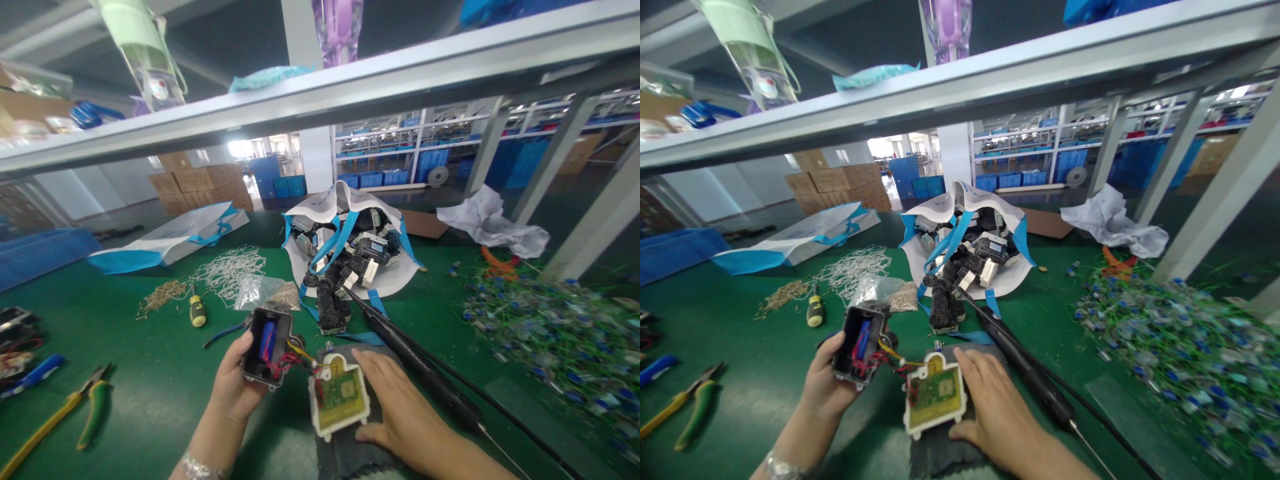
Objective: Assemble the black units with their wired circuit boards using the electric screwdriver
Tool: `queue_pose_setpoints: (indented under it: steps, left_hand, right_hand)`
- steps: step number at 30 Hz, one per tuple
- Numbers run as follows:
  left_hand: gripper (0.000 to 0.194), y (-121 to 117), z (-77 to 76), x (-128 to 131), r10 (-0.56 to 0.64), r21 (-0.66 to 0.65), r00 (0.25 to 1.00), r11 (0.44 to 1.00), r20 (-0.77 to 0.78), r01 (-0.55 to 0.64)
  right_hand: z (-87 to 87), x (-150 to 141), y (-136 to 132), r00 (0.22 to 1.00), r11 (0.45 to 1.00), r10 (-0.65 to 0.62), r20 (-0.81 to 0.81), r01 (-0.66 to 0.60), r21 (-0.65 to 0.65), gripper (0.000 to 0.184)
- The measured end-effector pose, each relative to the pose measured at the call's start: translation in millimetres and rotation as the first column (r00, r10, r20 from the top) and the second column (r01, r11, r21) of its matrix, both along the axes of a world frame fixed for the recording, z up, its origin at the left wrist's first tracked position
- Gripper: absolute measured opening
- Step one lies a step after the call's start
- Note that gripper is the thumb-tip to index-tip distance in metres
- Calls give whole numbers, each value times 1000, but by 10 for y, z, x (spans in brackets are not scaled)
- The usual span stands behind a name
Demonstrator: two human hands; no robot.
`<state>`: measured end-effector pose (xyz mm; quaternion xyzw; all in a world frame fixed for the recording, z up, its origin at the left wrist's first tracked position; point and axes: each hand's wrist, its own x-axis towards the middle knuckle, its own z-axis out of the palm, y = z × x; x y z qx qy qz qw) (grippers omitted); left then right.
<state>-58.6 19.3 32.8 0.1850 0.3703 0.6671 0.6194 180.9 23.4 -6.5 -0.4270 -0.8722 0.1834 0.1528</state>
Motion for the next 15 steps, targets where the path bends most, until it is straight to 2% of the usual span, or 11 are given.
queue_pose_setpoints:
  steps: [4,8,11,15]
  left_hand:
    - [37,-63,116,-278,169,77,981,981,93,-177]
    - [43,-65,189,-589,313,182,924,917,218,-354]
    - [41,-41,219,-735,395,154,887,887,238,-436]
    - [24,-22,236,-857,535,33,838,841,104,-541]
  right_hand:
    - [6,4,-9,999,1000,-9,31,9,-5,92]
    - [0,2,-12,1000,1000,-12,24,12,13,89]
    - [-11,3,-6,1000,1000,-8,29,7,8,83]
    - [-16,8,12,999,1000,-1,35,2,-4,78]
